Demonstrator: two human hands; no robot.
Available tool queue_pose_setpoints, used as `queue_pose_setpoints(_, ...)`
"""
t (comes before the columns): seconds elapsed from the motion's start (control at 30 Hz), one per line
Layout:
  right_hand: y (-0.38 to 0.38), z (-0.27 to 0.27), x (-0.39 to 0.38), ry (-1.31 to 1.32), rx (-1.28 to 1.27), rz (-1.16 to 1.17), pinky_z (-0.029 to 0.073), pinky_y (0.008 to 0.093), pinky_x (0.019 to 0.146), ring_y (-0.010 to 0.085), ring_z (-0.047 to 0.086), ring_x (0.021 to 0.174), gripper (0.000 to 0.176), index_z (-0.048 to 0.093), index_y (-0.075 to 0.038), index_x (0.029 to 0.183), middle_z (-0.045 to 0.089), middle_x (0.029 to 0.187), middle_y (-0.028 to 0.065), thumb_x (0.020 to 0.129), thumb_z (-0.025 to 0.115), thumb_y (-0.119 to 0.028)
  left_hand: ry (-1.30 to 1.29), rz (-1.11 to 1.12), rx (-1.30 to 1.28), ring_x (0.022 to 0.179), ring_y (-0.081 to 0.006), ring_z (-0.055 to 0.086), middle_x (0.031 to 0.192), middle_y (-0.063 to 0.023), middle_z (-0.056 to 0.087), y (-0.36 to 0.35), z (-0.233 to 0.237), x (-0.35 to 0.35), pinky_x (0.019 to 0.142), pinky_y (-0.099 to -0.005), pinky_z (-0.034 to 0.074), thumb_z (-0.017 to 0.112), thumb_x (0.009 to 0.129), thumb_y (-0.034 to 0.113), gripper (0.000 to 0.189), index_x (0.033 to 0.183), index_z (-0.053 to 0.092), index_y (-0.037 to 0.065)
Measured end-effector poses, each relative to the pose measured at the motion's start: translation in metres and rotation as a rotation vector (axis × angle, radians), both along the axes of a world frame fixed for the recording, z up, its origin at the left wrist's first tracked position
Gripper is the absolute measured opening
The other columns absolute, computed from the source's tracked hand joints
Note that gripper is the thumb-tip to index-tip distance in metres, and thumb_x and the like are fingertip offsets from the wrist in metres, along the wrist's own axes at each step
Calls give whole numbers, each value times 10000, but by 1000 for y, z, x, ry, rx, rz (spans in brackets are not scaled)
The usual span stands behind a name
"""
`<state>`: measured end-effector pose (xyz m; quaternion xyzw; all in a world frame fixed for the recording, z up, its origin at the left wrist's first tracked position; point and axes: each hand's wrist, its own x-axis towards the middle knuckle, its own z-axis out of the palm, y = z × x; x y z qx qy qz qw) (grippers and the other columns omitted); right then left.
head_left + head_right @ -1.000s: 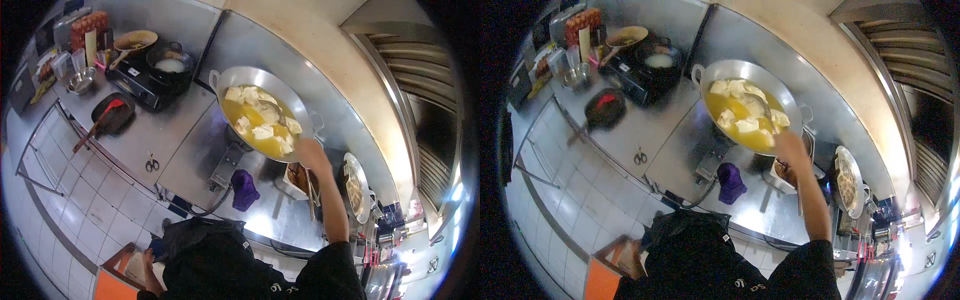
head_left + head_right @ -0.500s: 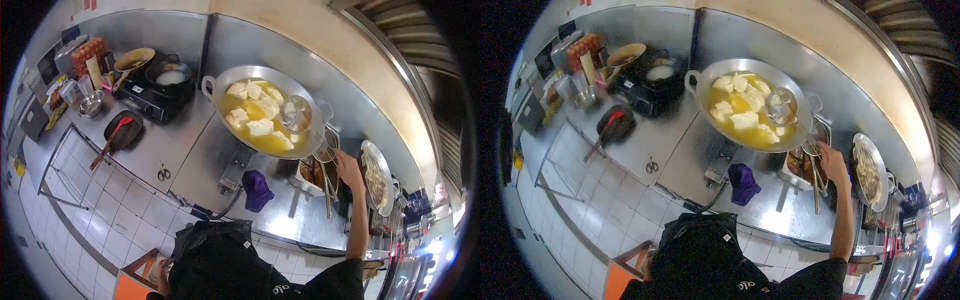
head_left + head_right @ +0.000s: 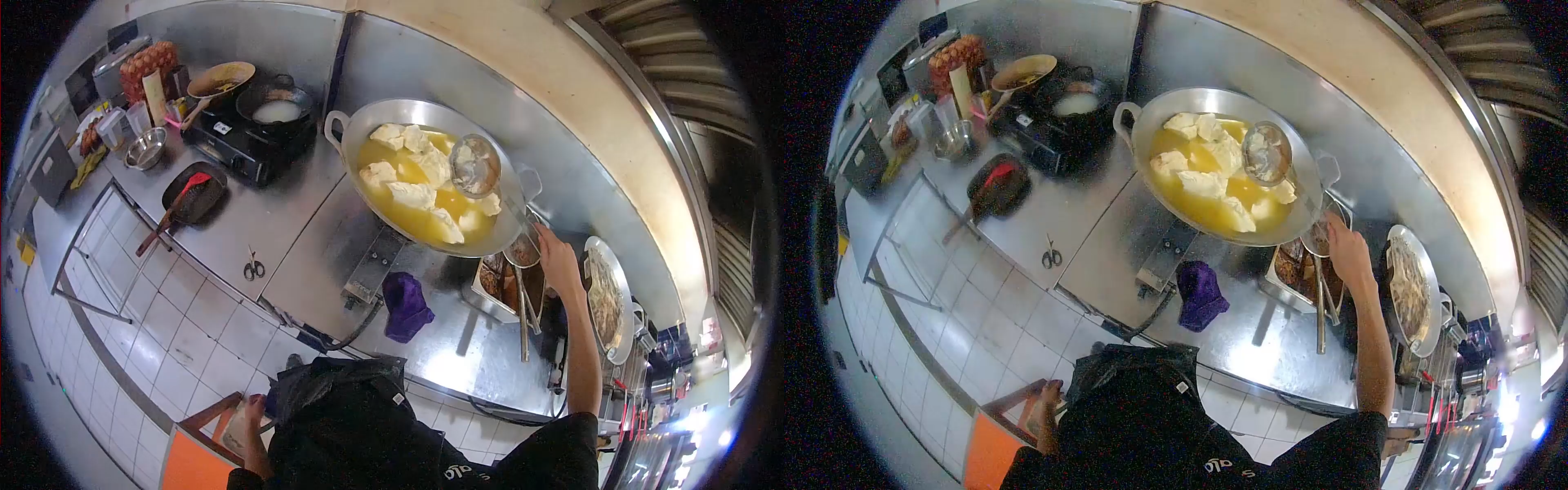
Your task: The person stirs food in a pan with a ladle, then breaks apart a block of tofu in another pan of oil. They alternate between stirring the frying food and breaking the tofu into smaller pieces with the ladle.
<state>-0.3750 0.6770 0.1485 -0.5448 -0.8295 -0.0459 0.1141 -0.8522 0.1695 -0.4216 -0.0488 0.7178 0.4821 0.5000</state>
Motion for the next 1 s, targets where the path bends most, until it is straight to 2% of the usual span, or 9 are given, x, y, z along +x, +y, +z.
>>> queue_pose_setpoints(0.1, 10, 8, -3, -7, -36, 106, 471, 498, 729, 440, 587, 812, 307, 534, -55, 1196, 605, 934, 264, 923, 423, -139, 149, -136, 250, 584, -89, 474, 680, 5, 533, -30, -55, 25, 542, -257, 414, 638, 863, 207, 198, 871, 582, 17)
queue_pose_setpoints(0.27, 28, 23, -7, -32, -278, 204, 492, 442, 731, 429, 602, 781, 303, 541, -26, 1183, 615, 938, 259, 915, 429, -109, 248, -238, -100, 656, -162, 573, 720, -58, 610, -70, -73, 59, 588, -316, 465, 681, 813, 316, 352, 900, 601, -16)
queue_pose_setpoints(0.37, 36, 26, -17, 54, -406, 167, 466, 386, 599, 264, 570, 546, 295, 551, 5, 1170, 587, 724, 196, 908, 464, -98, 232, -207, -88, 658, -177, 589, 763, -71, 625, -79, -46, 72, 594, -320, 475, 677, 817, 311, 357, 922, 590, -19)
queue_pose_setpoints(0.47, 50, 31, -33, -165, -377, 232, 489, 430, 771, 405, 622, 844, 312, 538, -22, 1195, 614, 1036, 244, 910, 438, -101, 260, -143, -167, 634, -155, 580, 776, -61, 619, -73, -46, 81, 570, -306, 472, 681, 819, 314, 359, 929, 580, -12)
queue_pose_setpoints(0.67, 65, 28, -87, -344, -293, 309, 495, 464, 774, 403, 623, 866, 296, 560, -3, 1139, 624, 970, 259, 905, 433, -132, 131, -106, 18, 606, -118, 542, 755, -52, 612, -54, -7, 65, 551, -274, 450, 650, 850, 324, 377, 964, 590, -31)
queue_pose_setpoints(0.8, 55, 13, -117, -570, -142, 270, 505, 463, 680, 391, 629, 774, 223, 586, 15, 1017, 637, 820, 233, 847, 488, -92, -126, 35, 47, 594, -115, 526, 726, -40, 601, -81, -78, 43, 542, -274, 445, 652, 851, 310, 335, 919, 605, -15)
queue_pose_setpoints(0.87, 42, 2, -134, -694, -25, 318, 518, 443, 627, 349, 646, 722, 271, 573, 28, 1048, 644, 745, 189, 807, 512, -80, 317, -223, 95, 596, -135, 545, 729, -42, 601, -81, -62, 50, 533, -282, 447, 666, 835, 285, 293, 924, 616, 11)
queue_pose_setpoints(0.93, 28, -20, -146, -729, 48, 349, 522, 429, 595, 325, 653, 695, 317, 558, 36, 1085, 643, 703, 164, 790, 524, -75, 42, -52, -192, 600, -158, 566, 758, -47, 596, -59, 18, 61, 516, -288, 447, 696, 795, 273, 285, 944, 615, 43)
queue_pose_setpoints(1.0, 7, -34, -156, -760, 99, 328, 522, 388, 527, 287, 663, 648, 307, 552, 37, 1107, 657, 722, 145, 828, 504, -84, 0, 10, 39, 609, -164, 565, 776, -46, 593, -82, -9, 55, 518, -300, 445, 697, 782, 294, 313, 965, 605, 57)
